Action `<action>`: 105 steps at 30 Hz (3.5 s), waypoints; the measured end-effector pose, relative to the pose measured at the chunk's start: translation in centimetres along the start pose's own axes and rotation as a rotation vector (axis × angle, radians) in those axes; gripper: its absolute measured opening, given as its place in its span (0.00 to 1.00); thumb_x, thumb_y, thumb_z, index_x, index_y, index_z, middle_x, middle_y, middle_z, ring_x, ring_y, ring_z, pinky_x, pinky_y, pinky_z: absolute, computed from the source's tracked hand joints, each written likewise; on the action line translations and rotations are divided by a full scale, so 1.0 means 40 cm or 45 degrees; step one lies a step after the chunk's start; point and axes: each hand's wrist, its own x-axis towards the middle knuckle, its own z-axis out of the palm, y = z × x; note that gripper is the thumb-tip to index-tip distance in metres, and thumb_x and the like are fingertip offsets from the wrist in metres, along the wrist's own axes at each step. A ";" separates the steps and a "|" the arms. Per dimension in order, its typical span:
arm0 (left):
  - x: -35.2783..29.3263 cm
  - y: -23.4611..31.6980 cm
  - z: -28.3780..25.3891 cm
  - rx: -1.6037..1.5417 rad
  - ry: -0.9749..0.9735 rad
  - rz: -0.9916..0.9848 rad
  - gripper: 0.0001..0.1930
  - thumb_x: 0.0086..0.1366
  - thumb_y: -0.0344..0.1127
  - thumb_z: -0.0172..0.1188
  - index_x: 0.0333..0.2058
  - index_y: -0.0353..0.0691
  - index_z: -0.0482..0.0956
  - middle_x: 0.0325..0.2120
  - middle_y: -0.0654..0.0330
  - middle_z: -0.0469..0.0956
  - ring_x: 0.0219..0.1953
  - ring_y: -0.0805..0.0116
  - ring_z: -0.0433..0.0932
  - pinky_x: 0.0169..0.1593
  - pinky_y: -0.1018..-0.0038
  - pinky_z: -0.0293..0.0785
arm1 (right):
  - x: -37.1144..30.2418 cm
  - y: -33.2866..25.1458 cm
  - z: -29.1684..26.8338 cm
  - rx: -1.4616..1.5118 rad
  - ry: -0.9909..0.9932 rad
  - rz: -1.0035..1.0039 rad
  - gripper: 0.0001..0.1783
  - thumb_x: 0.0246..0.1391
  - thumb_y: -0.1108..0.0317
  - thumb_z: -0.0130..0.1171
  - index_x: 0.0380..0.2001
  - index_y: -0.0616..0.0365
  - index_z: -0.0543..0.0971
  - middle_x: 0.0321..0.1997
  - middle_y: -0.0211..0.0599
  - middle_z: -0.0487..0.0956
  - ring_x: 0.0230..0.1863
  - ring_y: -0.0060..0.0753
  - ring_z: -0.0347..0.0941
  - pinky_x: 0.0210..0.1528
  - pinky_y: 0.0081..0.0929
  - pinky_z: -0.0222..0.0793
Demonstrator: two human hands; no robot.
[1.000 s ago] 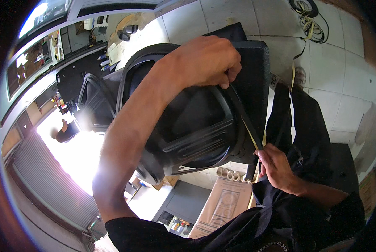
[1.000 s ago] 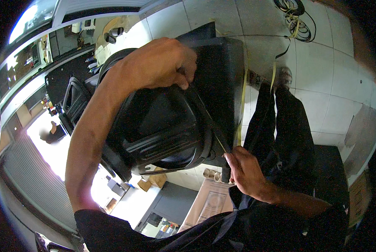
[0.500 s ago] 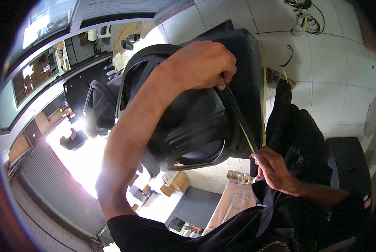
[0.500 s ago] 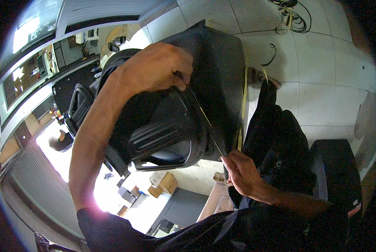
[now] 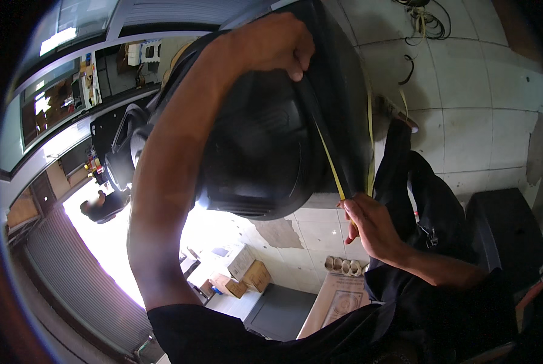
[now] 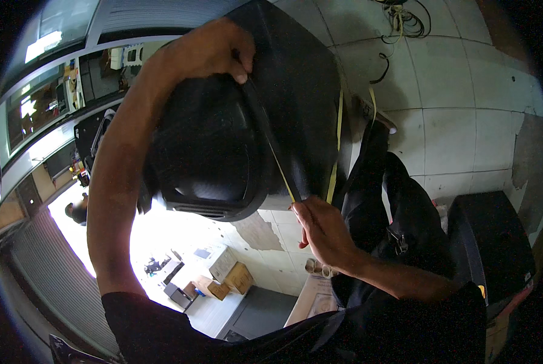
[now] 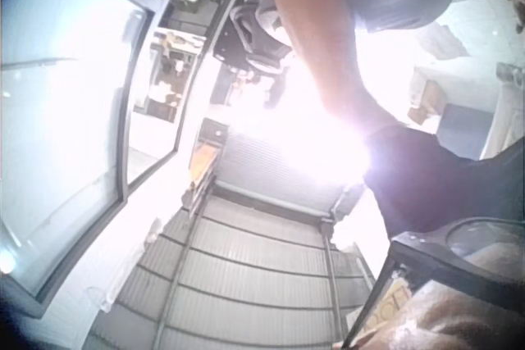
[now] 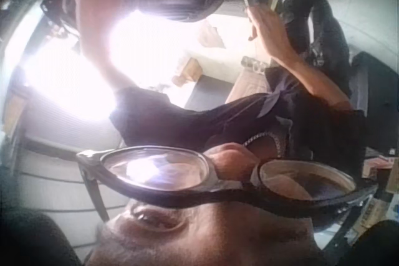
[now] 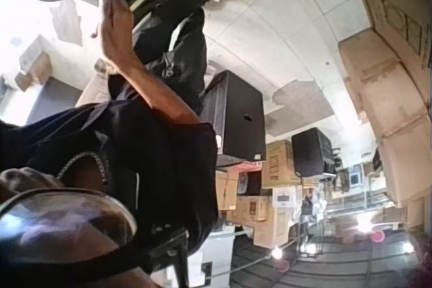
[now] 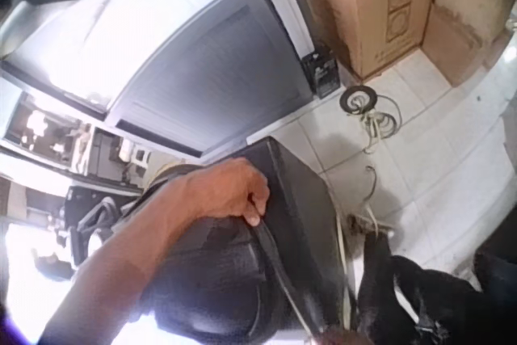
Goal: The person retrieves a yellow strap from a drawer and uses it to secure a large black speaker component. They wrap the strap around the speaker's rim, pull it tight, and tie it off to hold the assembly together.
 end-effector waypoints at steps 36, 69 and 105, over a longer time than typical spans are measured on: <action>0.012 0.152 0.068 0.205 -0.291 -0.025 0.07 0.46 0.27 0.72 0.25 0.36 0.83 0.22 0.57 0.82 0.28 0.65 0.81 0.32 0.67 0.76 | -0.170 0.248 0.223 0.370 -0.016 0.085 0.19 0.71 0.61 0.41 0.39 0.67 0.74 0.27 0.34 0.67 0.17 0.20 0.68 0.22 0.23 0.74; 0.010 0.229 0.127 0.526 -0.357 0.449 0.11 0.44 0.32 0.73 0.28 0.39 0.86 0.24 0.55 0.83 0.29 0.59 0.82 0.32 0.65 0.74 | -0.251 0.417 0.453 0.524 0.535 0.165 0.17 0.71 0.60 0.41 0.41 0.63 0.74 0.28 0.34 0.69 0.21 0.19 0.69 0.26 0.24 0.77; -0.065 0.317 0.238 0.928 -0.341 0.343 0.09 0.41 0.29 0.73 0.24 0.40 0.82 0.27 0.56 0.81 0.31 0.58 0.83 0.33 0.67 0.78 | -0.086 0.504 0.614 -0.154 0.532 -0.230 0.22 0.61 0.54 0.58 0.44 0.64 0.77 0.45 0.48 0.73 0.46 0.43 0.76 0.48 0.38 0.73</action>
